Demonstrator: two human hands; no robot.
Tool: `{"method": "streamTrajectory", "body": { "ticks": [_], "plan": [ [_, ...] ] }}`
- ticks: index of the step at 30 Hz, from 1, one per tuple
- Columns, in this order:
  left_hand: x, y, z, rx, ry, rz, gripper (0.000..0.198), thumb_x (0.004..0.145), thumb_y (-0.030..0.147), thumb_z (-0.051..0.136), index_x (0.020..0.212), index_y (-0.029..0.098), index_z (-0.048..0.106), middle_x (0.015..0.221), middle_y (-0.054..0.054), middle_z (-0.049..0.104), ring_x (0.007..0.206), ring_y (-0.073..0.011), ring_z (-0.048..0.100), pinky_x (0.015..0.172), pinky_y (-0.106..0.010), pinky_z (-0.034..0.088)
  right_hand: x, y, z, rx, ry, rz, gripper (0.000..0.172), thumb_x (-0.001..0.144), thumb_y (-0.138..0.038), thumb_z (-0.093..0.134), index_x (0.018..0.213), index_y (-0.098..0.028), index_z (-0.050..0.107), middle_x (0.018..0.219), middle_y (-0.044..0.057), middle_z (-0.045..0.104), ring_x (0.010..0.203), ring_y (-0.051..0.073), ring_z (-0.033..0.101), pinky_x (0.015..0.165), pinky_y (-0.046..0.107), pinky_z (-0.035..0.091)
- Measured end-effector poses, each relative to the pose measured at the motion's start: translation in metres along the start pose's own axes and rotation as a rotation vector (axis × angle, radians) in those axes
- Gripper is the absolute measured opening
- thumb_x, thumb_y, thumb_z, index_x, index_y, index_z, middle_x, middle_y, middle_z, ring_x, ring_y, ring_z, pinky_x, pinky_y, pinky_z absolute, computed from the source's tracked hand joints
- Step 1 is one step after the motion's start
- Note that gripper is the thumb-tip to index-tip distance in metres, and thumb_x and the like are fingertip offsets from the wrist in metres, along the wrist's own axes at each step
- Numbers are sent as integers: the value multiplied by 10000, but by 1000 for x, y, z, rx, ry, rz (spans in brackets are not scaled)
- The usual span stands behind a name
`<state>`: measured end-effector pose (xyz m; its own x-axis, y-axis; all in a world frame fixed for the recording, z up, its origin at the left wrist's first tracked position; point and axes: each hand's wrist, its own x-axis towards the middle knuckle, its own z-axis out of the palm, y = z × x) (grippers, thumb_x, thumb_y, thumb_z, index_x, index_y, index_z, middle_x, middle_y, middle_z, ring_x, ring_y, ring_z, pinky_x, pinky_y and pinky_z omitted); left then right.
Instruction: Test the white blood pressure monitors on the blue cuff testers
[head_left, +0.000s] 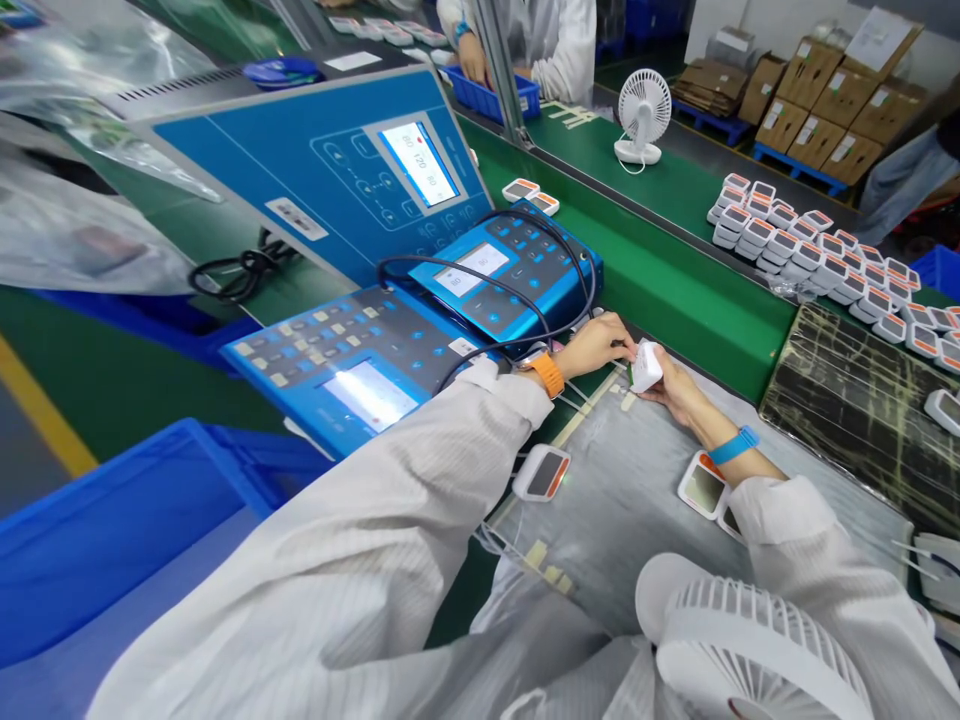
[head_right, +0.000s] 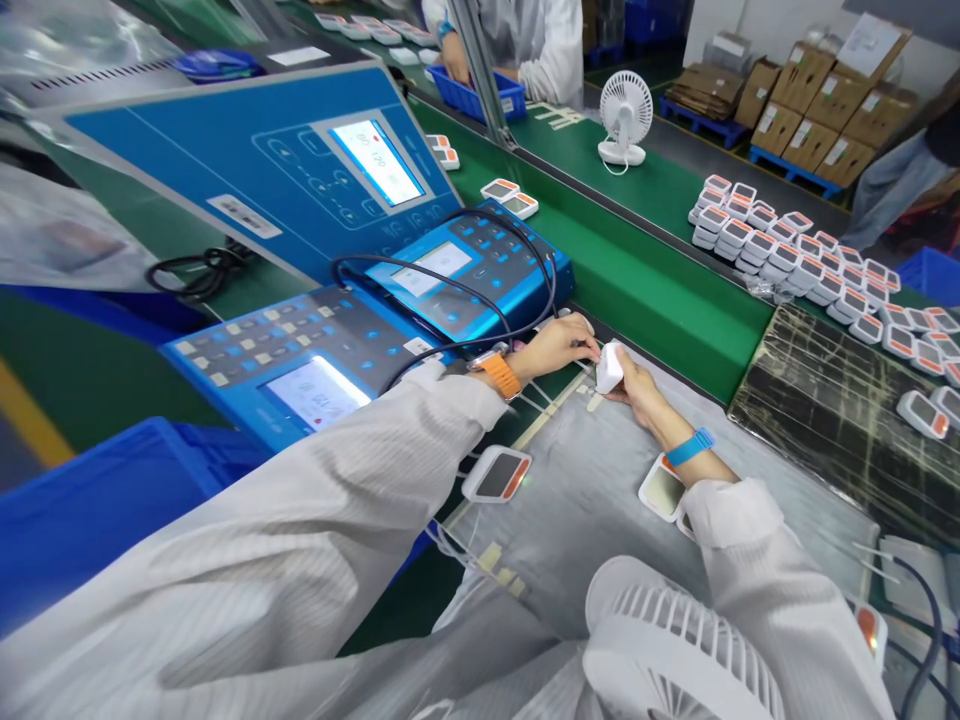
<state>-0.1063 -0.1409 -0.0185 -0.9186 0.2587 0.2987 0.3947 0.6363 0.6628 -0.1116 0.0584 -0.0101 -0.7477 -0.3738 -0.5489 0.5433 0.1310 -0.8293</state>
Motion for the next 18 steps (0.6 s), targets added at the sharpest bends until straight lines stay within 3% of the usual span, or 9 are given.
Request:
{"method": "streamTrajectory", "body": {
  "ticks": [18],
  "plan": [
    [-3,-2,-2,-70,-40,80,98,850,265,755,787,192,770,834,-53,690,897,-183,621,837,-305,502,4,1,2,-72,67,54,459,984,-570,517,900,-159,702,784,51,699,705,142,627,668,254,539]
  ]
}}
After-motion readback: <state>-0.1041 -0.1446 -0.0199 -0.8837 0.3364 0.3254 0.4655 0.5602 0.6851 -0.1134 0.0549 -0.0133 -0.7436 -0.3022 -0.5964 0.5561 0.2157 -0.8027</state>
